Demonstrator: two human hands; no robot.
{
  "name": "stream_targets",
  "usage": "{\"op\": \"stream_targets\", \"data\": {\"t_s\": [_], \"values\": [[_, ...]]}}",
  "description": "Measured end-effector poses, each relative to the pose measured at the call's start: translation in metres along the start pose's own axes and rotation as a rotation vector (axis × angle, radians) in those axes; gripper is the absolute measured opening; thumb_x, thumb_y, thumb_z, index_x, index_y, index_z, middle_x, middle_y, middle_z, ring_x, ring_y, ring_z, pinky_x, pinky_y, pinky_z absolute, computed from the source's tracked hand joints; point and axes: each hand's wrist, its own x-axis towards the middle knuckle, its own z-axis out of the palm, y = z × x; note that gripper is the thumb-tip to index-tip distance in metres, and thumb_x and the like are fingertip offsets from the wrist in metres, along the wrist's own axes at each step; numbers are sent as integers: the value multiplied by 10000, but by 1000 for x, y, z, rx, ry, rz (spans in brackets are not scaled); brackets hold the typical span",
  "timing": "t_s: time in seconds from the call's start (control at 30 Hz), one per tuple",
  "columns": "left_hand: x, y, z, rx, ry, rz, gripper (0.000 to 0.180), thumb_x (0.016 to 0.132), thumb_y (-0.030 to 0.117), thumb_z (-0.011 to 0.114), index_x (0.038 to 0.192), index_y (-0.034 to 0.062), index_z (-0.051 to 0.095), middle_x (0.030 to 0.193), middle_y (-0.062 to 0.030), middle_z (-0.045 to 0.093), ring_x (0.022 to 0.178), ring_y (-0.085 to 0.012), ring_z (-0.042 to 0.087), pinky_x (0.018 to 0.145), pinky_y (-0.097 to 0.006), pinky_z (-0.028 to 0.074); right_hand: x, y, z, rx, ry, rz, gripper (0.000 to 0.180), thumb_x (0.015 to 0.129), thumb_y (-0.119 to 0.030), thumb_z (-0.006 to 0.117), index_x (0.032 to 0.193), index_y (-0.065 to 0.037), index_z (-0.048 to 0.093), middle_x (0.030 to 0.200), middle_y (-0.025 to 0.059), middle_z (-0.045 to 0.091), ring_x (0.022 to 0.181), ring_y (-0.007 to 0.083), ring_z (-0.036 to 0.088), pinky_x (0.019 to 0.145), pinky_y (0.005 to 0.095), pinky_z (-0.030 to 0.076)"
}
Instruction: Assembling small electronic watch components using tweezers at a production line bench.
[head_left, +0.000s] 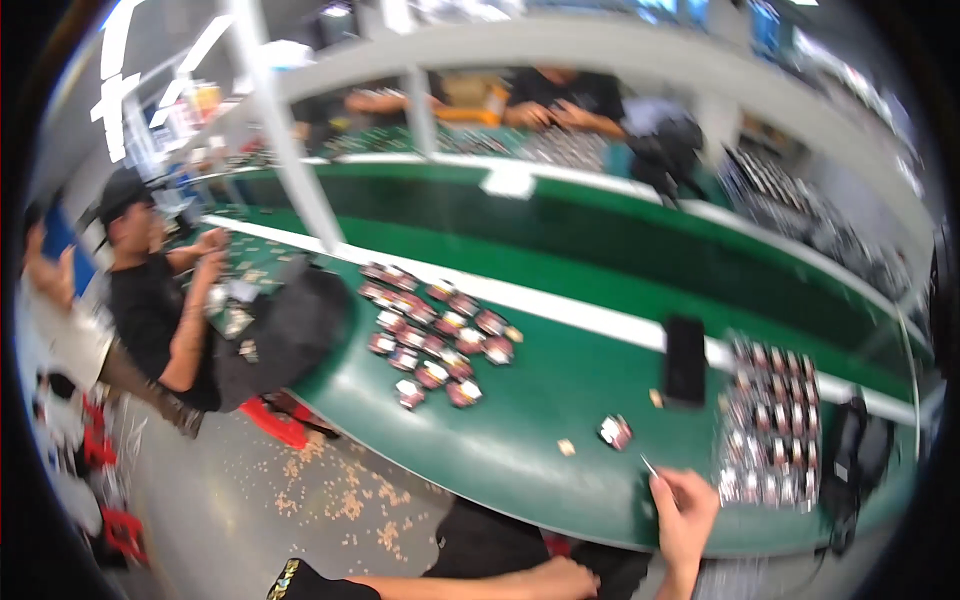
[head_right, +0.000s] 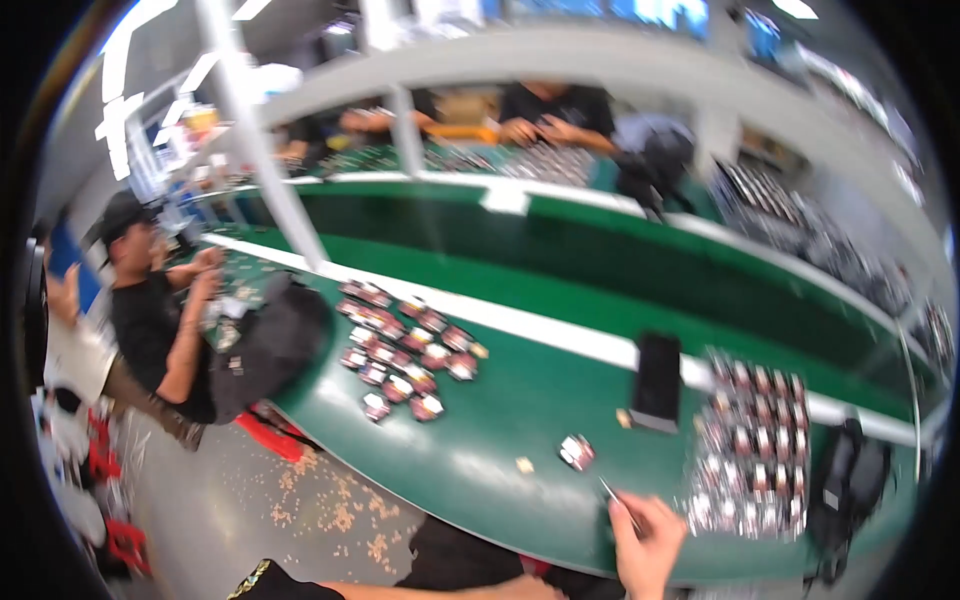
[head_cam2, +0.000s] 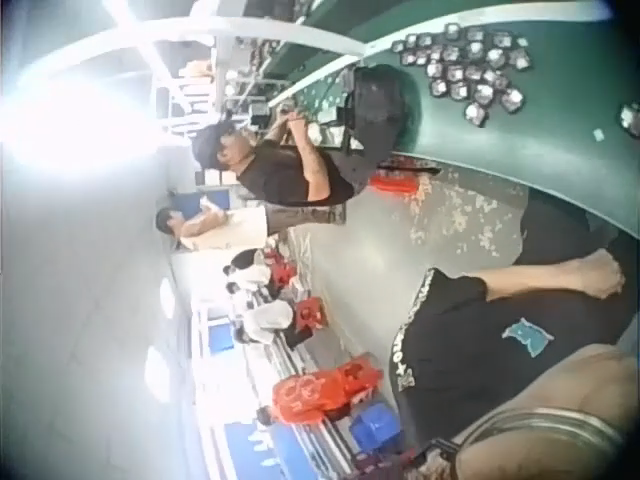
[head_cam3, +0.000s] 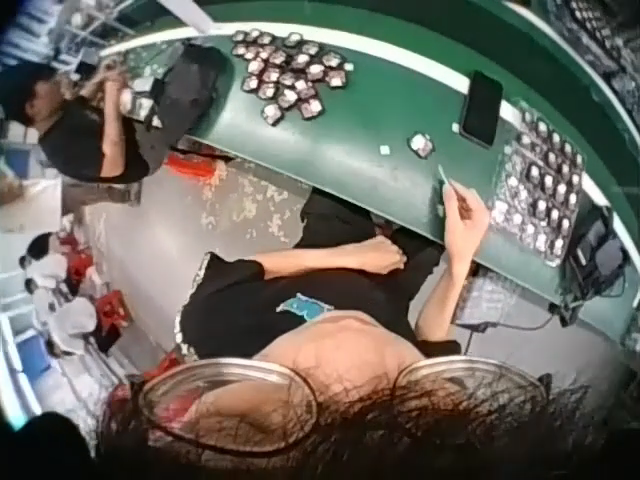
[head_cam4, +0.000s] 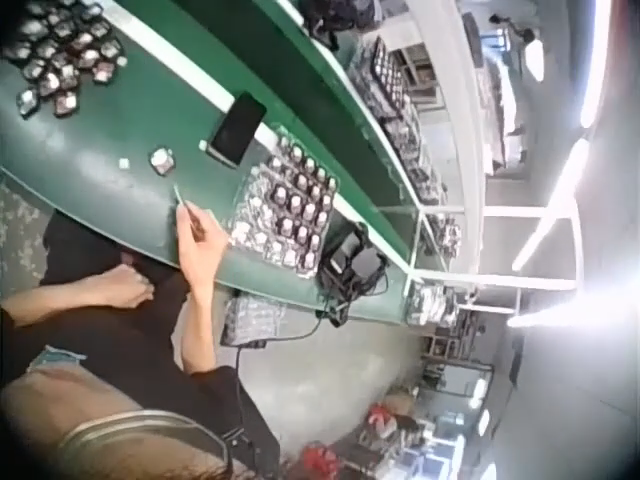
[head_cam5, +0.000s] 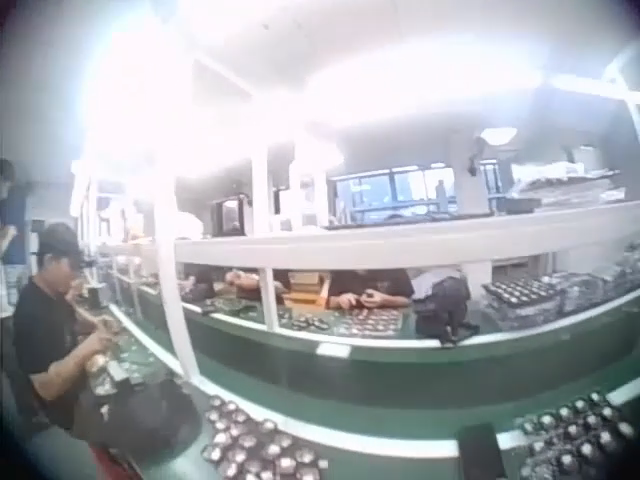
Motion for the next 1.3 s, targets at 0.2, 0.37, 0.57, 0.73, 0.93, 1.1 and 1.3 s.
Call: {"op": "stream_targets", "data": {"t_s": [0.2, 0.37, 0.57, 0.73, 0.93, 1.1, 1.3], "values": [[-58, 40, -135, -463, -198, 148, 242, 1127, 279, 621, 1083, 49, 685, 960, -138, 737, 886, -414, 734, 744, -501, 578, 6, -4, 0, -51, -15, 52, 155, 933, 13, 850, 1081, 51, 831, 727, -6, 606, 609, 20, 477, 533, 233, 318], [-56, 31, -262, -497, -38, 387, 376, 918, 208, 849, 1211, 8, 724, 1091, -136, 701, 996, -357, 704, 856, -453, 569, 6, -11, -9, -144, -41, 60, 173, 925, 24, 854, 1096, 45, 836, 726, -2, 605, 590, 29, 468, 530, 229, 316], [-5, -18, -303, 254, 518, 27, 517, 822, 247, 944, 1261, 48, 757, 1166, -83, 683, 1052, -295, 672, 838, -417, 546, 7, -7, -6, -144, -86, 17, 201, 912, 43, 859, 1111, 43, 834, 736, 10, 623, 577, 34, 470, 524, 234, 322], [1, -38, -300, 218, 362, 64, 583, 785, 298, 963, 1292, 85, 770, 1207, -53, 663, 1071, -272, 650, 890, -402, 509, 18, -14, -10, -149, -134, 39, 196, 915, 33, 861, 1110, 34, 840, 735, 17, 640, 573, 38, 501, 520, 237, 338], [-7, -32, -294, 66, 298, 91, 598, 791, 296, 972, 1319, 71, 805, 1089, -67, 767, 858, -230, 665, 793, -343, 450, 32, -13, -9, -65, -216, -32, 171, 900, 40, 859, 1070, 40, 844, 702, 14, 629, 538, 28, 483, 500, 234, 315], [-5, -35, -297, 108, 290, 87, 615, 732, 325, 989, 1264, 60, 831, 1019, -58, 766, 834, -220, 660, 776, -343, 426, 41, -7, 3, -160, -240, -121, 138, 837, 75, 833, 967, 29, 822, 657, 34, 619, 487, 68, 497, 460, 254, 336], [-3, -39, -296, 127, 304, 90, 647, 706, 387, 974, 1251, 64, 839, 965, -45, 749, 798, -194, 627, 741, -342, 372, 40, -3, 12, -230, -236, -152, 143, 842, 60, 846, 976, 15, 825, 667, 26, 625, 482, 72, 511, 451, 252, 348]]}}
